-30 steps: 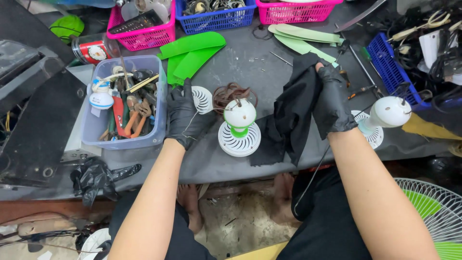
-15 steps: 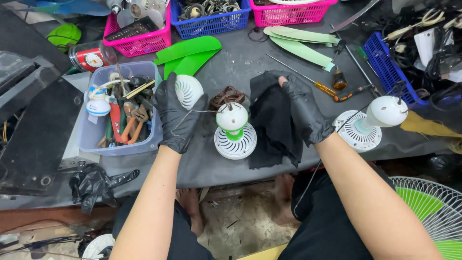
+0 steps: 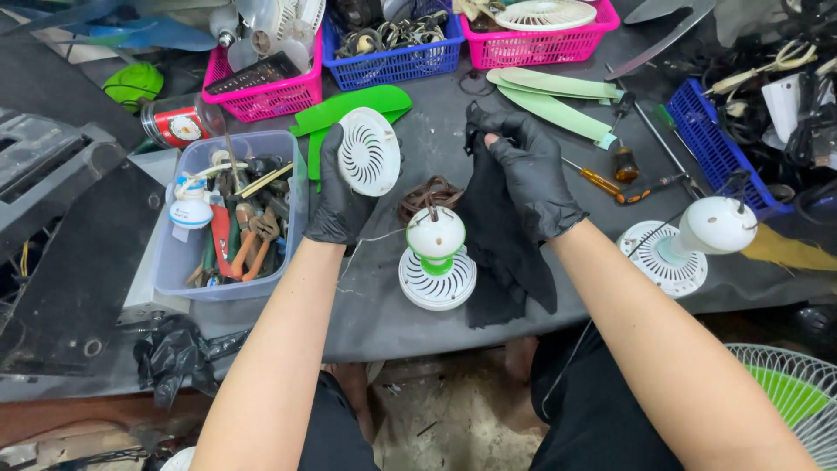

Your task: Untangling a power cord, wrapping it around the base of a small portable fan, and assembling the fan components at a repair bench.

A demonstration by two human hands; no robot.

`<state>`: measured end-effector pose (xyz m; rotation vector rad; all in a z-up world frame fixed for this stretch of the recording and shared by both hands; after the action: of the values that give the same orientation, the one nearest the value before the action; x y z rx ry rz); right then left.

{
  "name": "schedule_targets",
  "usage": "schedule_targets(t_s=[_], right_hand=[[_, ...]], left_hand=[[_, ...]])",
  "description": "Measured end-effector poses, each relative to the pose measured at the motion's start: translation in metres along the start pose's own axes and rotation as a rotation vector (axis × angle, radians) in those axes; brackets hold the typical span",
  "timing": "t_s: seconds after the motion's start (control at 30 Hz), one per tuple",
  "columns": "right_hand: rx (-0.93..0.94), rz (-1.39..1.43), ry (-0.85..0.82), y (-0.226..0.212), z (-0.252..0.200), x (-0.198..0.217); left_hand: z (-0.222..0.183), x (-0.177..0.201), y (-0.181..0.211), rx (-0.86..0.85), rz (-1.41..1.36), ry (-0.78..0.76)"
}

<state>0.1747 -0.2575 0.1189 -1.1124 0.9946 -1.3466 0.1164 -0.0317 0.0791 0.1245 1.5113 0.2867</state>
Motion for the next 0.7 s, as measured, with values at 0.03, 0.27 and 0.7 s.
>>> schedule_targets(t_s=[0.03,0.27,0.7], right_hand=[[0.029,0.002,-0.044,-0.004,0.001,-0.008],[0.204,0.014,-0.229,-0.035,-0.033,-0.053],[0.881,-0.618,-0.411,-0.031,-0.045,-0.068]], left_hand=[[0.000,-0.006,0.000,0.010,0.012,-0.016],[0.035,0.021,-0.037,0.192,0.081,-0.150],[0.060,0.054,-0.019,0.034,0.042,-0.214]])
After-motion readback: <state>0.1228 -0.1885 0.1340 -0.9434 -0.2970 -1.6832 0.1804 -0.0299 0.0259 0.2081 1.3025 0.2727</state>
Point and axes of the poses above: each hand's wrist, its own z-axis towards the middle knuckle, its own x-axis out of the back of the hand, y = z × x, the point moved 6 cm from there along z, towards the middle knuckle, and after that the axes turned 1 degree about -x, right-handed, at the moved point
